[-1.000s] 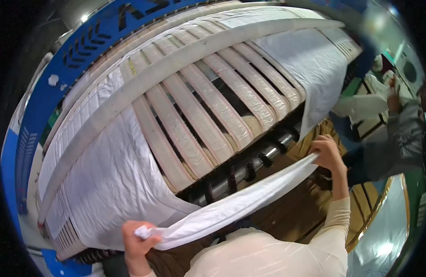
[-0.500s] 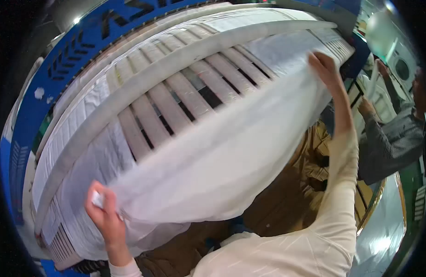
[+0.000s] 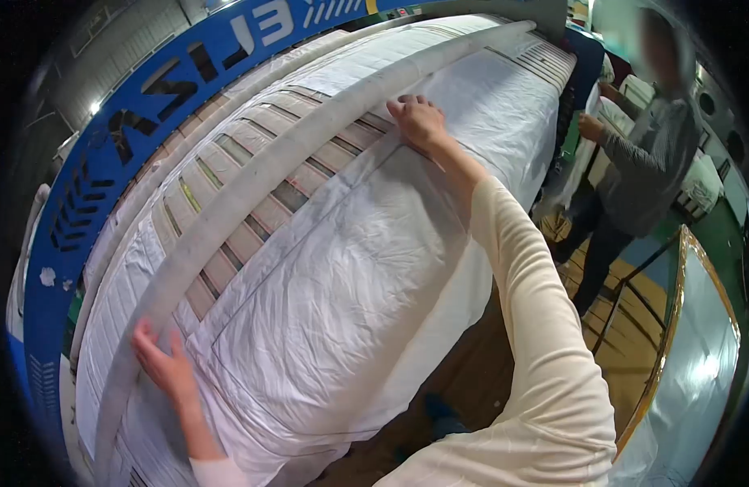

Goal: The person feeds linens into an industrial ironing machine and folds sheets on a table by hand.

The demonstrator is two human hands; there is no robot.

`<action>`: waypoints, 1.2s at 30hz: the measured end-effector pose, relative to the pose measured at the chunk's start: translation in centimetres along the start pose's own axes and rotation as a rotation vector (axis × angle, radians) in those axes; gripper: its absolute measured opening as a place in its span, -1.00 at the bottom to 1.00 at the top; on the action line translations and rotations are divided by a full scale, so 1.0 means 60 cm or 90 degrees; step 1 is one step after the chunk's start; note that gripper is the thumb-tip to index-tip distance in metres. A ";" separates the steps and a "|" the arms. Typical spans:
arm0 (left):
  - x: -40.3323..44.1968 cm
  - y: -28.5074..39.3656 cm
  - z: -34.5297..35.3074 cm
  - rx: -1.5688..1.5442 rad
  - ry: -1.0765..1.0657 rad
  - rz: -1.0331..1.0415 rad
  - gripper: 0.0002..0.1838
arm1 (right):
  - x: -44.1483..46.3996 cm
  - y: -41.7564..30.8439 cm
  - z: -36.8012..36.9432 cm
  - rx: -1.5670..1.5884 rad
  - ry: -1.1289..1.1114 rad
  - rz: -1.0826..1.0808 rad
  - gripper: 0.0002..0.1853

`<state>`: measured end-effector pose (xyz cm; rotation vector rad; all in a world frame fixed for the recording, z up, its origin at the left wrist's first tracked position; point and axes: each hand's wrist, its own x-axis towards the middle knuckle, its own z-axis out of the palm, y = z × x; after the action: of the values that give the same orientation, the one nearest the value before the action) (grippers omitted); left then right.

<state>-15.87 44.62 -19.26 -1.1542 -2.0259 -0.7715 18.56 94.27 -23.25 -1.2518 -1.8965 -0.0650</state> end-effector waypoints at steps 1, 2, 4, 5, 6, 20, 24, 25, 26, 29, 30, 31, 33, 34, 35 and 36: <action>-0.011 0.049 -0.022 -0.012 -0.066 0.094 -0.47 | -0.002 -0.019 -0.032 0.052 -0.040 0.051 -0.45; -0.034 0.115 -0.052 -0.022 -0.133 0.187 -0.40 | -0.012 -0.035 -0.065 0.106 -0.081 0.103 -0.43; -0.069 0.223 -0.117 0.067 -0.284 0.290 -0.20 | -0.075 -0.034 -0.142 0.138 0.029 -0.049 -0.54; -0.098 0.243 -0.132 0.105 -0.353 0.336 -0.13 | -0.125 -0.039 -0.185 0.163 0.095 -0.115 -0.58; -0.125 0.246 -0.143 0.144 -0.421 0.383 -0.06 | -0.168 -0.035 -0.212 0.156 0.083 -0.161 -0.61; -0.194 0.144 -0.061 0.033 -0.396 0.441 -0.09 | -0.477 0.013 -0.217 0.171 0.364 0.092 -0.64; -0.190 0.125 -0.036 0.060 -0.295 0.498 -0.24 | -0.815 0.000 -0.270 0.115 0.185 0.232 -0.65; -0.194 0.137 -0.047 0.018 -0.283 0.488 -0.31 | -0.910 -0.006 -0.294 0.079 0.111 0.328 -0.68; -0.196 0.151 -0.065 -0.020 -0.271 0.474 -0.36 | -1.007 -0.005 -0.319 0.021 0.084 0.365 -0.69; -0.188 0.171 -0.095 0.051 -0.252 0.475 -0.37 | -1.228 -0.045 -0.441 -0.168 -0.060 0.622 -0.67; -0.187 0.176 -0.095 0.106 -0.243 0.480 -0.35 | -1.281 -0.058 -0.501 -0.240 -0.090 0.656 -0.67; -0.177 0.149 -0.055 0.142 -0.236 0.477 -0.28 | -1.347 -0.067 -0.543 -0.322 -0.052 0.686 -0.64; -0.181 0.151 -0.054 0.184 -0.130 0.535 -0.28 | -1.458 -0.090 -0.628 -0.435 0.005 0.744 -0.36; -0.178 0.160 -0.061 0.204 -0.076 0.557 -0.27 | -1.480 -0.107 -0.676 -0.536 0.013 0.761 -0.25; -0.182 0.165 -0.076 0.165 0.007 0.621 -0.32 | -1.509 -0.119 -0.719 -0.564 0.018 0.815 -0.14; -0.193 0.177 -0.096 0.152 0.007 0.639 -0.33 | -1.521 -0.139 -0.750 -0.654 0.034 0.837 -0.08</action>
<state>-0.53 39.17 -23.18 -1.7440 -1.2038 -0.0241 52.98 2.39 -51.54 -2.8836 -0.5806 -0.3840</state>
